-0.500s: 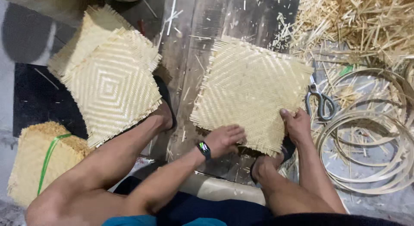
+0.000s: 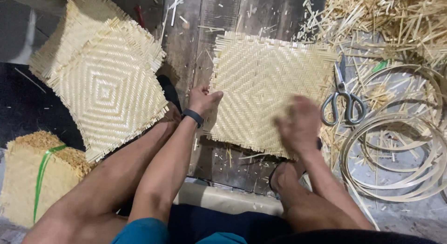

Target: The recorder is assembling and trimming woven bamboo lids for baskets or containers, fitting woven mats into bamboo hoops and trimming the excess.

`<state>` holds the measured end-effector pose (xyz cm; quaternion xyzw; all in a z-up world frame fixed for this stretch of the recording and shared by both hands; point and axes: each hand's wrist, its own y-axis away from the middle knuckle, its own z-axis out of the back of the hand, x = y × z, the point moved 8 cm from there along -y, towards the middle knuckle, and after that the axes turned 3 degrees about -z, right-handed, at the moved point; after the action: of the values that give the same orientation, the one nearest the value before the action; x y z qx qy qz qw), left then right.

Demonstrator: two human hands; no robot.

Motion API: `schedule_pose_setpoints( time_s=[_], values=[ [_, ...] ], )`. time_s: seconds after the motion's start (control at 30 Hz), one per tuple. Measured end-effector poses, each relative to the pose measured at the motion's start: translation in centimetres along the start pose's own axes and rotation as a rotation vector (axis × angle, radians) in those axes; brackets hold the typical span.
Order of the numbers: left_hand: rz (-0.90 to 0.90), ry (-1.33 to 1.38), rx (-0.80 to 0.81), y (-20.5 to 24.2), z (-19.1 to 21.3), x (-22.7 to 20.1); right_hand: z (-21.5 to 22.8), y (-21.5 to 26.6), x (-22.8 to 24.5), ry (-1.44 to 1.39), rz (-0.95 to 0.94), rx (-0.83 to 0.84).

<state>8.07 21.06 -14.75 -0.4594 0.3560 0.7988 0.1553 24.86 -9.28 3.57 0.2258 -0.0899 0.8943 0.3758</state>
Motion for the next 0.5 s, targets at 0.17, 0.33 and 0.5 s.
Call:
schedule_pose_setpoints(
  time_s=[0.17,0.33,0.5],
  values=[
    [-0.144,-0.186,-0.168,5.6,0.0,-7.1,-1.7,0.0,5.2,0.319,0.231,0.157],
    [-0.661,-0.154,-0.102,22.3,-6.5,-21.1,-1.1,-0.1,6.5,0.304,0.208,0.158],
    [-0.719,-0.385,0.020,22.8,-9.2,-20.3,-0.9,-2.6,7.0,0.281,0.163,0.178]
  ],
)
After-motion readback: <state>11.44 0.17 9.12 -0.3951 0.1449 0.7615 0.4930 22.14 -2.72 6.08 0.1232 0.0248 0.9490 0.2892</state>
